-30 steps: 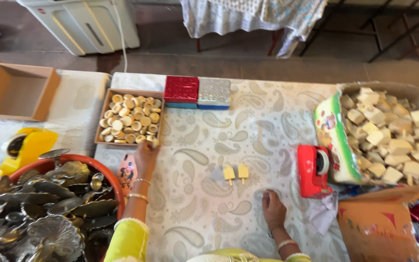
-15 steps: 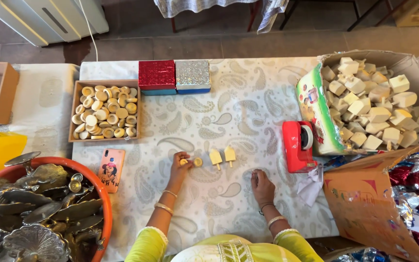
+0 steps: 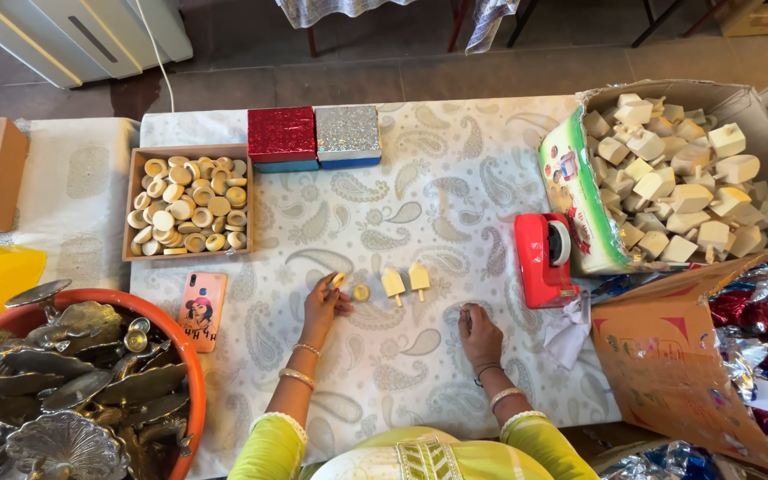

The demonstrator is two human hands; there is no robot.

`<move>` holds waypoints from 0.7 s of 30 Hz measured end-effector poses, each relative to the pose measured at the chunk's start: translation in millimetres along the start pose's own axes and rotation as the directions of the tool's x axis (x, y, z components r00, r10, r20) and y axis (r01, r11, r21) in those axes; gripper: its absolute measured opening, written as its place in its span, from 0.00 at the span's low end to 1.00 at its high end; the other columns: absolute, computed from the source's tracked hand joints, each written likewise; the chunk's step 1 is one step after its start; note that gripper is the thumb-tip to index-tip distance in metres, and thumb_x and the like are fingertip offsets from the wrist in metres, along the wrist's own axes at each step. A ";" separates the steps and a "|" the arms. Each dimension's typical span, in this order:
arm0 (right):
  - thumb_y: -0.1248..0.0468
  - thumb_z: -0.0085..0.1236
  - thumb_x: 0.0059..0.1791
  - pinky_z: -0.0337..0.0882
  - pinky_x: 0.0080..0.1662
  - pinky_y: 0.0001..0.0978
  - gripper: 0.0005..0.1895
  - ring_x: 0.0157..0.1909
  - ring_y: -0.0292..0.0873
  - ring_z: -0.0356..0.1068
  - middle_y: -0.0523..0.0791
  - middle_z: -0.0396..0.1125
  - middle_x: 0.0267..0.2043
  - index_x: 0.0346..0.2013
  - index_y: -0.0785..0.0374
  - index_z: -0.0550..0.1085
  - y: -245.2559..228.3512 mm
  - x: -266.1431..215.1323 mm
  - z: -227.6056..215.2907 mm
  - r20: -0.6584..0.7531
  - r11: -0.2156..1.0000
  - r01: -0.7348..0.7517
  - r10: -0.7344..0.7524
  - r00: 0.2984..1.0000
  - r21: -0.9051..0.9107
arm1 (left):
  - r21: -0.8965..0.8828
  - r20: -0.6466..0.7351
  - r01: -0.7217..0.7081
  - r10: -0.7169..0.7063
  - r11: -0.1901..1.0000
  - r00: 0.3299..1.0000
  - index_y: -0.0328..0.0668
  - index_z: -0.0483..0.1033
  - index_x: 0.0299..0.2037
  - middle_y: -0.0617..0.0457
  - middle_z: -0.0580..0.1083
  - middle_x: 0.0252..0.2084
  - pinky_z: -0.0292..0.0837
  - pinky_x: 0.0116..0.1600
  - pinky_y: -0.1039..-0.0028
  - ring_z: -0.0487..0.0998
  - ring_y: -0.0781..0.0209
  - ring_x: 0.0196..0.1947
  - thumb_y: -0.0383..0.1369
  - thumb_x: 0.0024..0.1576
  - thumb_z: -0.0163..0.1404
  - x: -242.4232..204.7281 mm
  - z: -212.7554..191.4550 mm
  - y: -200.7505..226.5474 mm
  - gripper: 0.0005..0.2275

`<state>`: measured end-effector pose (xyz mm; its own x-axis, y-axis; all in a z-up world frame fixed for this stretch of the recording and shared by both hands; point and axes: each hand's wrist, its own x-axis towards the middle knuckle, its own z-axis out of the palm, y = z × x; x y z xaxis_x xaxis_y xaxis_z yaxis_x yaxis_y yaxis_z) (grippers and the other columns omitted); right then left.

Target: Wrap small wooden items in foil and decorative paper and organize them into boxes.

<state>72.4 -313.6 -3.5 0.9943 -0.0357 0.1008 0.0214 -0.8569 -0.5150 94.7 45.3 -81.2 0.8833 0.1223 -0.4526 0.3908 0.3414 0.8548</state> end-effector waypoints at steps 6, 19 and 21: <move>0.58 0.53 0.53 0.73 0.35 0.44 0.07 0.30 0.50 0.74 0.45 0.73 0.39 0.43 0.54 0.71 0.1 0.4 -0.3 0.007 1.000 -0.006 0.006 1.000 0.006 | 0.237 -0.289 0.004 0.067 0.971 0.955 0.46 0.62 0.66 0.50 0.73 0.28 0.71 0.25 0.65 0.74 0.58 0.20 0.25 0.62 0.46 -18.7 27.6 35.6 0.21; 0.60 0.54 0.51 0.74 0.35 0.45 0.07 0.33 0.52 0.75 0.45 0.74 0.40 0.42 0.55 0.72 -3.5 1.3 -2.4 -0.030 1.000 0.003 -0.003 1.000 0.008 | 0.917 0.270 -0.377 0.493 0.131 0.827 0.47 0.64 0.68 0.42 0.57 0.72 0.50 0.70 0.49 0.51 0.38 0.73 0.31 0.57 0.52 35.3 58.1 58.8 0.26; 0.60 0.54 0.50 0.74 0.35 0.45 0.07 0.32 0.51 0.75 0.45 0.74 0.40 0.42 0.55 0.72 -4.2 2.1 -2.9 -0.030 1.000 0.008 -0.007 1.000 0.015 | 0.908 0.362 -0.419 0.458 0.024 0.812 0.44 0.64 0.70 0.48 0.57 0.74 0.48 0.74 0.50 0.53 0.46 0.75 0.29 0.61 0.45 67.7 40.2 24.1 0.24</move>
<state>74.2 -311.6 1.3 0.9905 -0.0450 0.1302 0.0306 -0.8496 -0.5265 174.3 24.3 -81.0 0.9898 -0.0819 0.1163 -0.1253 -0.8891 0.4403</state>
